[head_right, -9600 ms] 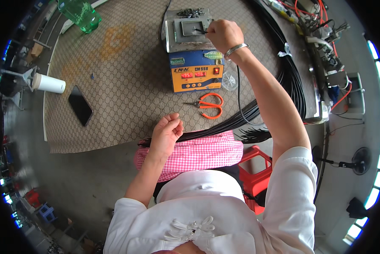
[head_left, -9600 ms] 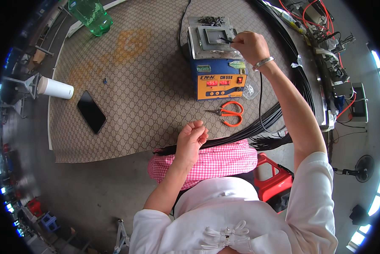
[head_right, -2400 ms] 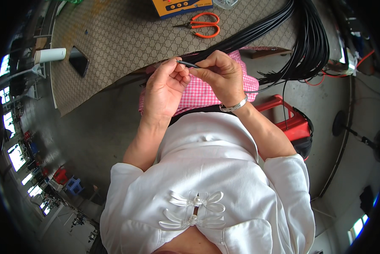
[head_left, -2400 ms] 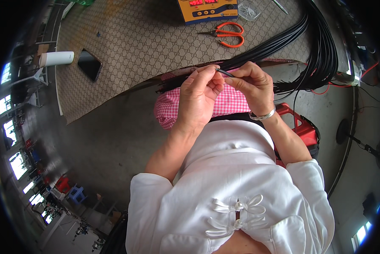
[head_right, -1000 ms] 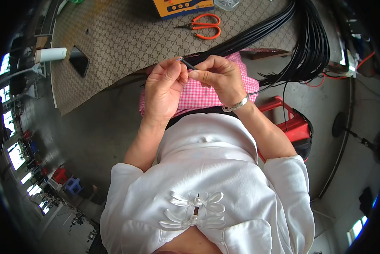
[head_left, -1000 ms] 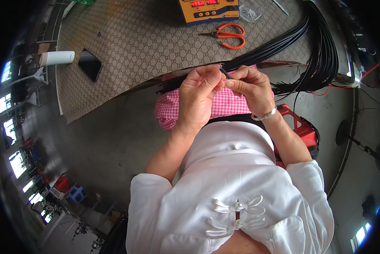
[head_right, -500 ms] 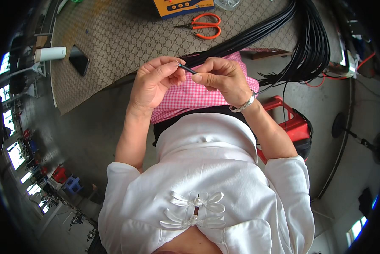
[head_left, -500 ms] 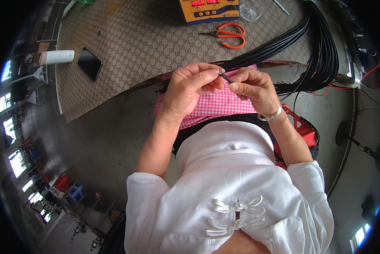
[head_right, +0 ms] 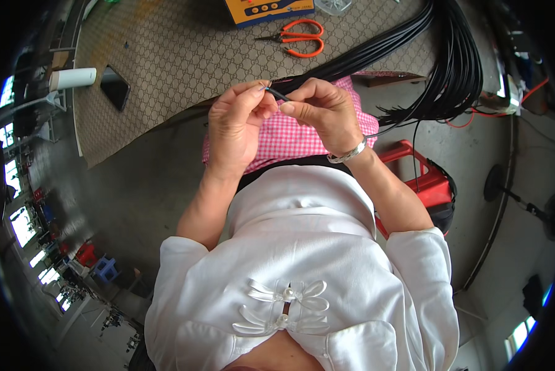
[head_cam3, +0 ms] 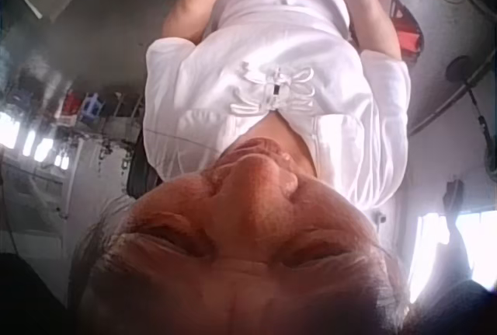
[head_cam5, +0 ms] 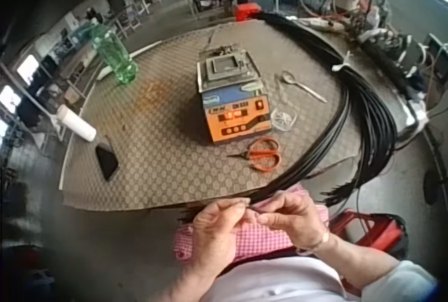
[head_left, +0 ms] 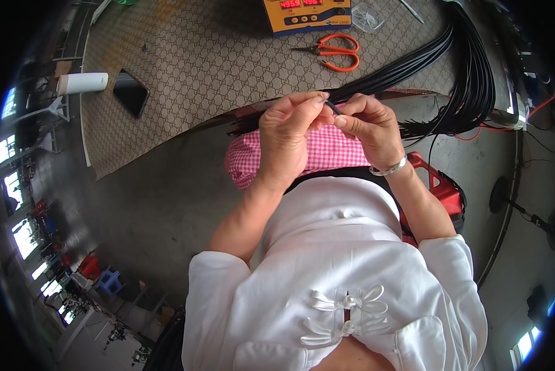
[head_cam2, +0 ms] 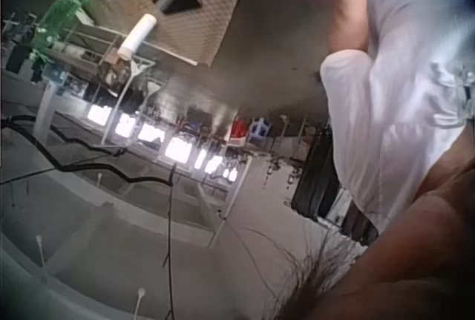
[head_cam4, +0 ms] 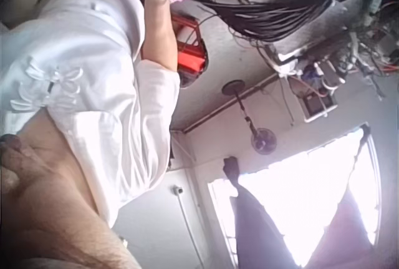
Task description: Manually strip and prepare electrical wires using a specialized stripping machine at a workbench.
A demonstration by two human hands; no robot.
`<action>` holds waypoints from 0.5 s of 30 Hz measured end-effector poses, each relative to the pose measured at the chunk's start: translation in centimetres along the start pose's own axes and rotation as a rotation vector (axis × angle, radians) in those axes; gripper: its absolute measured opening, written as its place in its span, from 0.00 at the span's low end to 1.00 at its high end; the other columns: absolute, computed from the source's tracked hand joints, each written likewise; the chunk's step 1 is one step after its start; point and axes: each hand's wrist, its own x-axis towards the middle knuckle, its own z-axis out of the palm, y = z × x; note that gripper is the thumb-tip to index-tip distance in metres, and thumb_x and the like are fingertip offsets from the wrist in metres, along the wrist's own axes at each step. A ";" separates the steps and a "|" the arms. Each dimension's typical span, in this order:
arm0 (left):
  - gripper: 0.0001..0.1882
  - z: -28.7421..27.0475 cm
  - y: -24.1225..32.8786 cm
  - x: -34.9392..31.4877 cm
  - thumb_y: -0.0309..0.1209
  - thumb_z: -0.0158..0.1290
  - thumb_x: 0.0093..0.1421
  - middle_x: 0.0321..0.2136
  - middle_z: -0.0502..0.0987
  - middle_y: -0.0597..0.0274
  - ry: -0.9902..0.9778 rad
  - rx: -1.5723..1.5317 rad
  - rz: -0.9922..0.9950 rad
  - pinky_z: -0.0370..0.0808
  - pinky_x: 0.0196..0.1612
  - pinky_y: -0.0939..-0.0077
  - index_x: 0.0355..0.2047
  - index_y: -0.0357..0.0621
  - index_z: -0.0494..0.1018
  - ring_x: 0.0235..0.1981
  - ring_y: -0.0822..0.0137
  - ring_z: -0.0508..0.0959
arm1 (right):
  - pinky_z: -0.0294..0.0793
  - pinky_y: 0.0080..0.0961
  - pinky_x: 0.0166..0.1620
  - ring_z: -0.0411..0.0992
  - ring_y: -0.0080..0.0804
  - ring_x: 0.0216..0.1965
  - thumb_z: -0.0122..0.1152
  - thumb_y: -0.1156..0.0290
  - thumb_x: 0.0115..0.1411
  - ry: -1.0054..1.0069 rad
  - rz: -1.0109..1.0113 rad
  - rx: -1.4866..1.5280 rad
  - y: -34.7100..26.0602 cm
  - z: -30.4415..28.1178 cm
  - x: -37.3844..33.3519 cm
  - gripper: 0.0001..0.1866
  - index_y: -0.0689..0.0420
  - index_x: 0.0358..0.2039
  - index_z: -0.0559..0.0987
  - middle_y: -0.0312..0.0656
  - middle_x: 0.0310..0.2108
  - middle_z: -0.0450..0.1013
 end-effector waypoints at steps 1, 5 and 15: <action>0.07 0.1 -0.2 0.0 0.26 0.49 0.54 0.22 0.74 0.62 0.007 -0.049 -0.022 0.67 0.28 0.82 0.32 0.36 0.72 0.24 0.76 0.70 | 0.61 0.11 0.23 0.62 0.14 0.20 0.61 0.80 0.48 0.007 -0.009 0.005 0.1 0.1 0.0 0.04 0.59 0.23 0.74 0.32 0.20 0.68; 0.06 0.3 -0.5 0.3 0.27 0.49 0.54 0.21 0.74 0.63 -0.016 -0.310 -0.146 0.64 0.27 0.83 0.31 0.38 0.72 0.23 0.76 0.70 | 0.62 0.12 0.25 0.62 0.16 0.21 0.61 0.79 0.49 0.014 -0.019 0.040 0.4 0.1 0.2 0.04 0.60 0.24 0.74 0.32 0.21 0.69; 0.07 0.4 -0.6 -0.1 0.26 0.49 0.54 0.22 0.73 0.64 0.037 -0.166 -0.086 0.65 0.28 0.83 0.32 0.36 0.72 0.23 0.76 0.69 | 0.63 0.13 0.25 0.62 0.15 0.21 0.60 0.77 0.50 -0.006 0.080 0.081 0.5 -0.3 0.0 0.03 0.60 0.25 0.74 0.32 0.21 0.69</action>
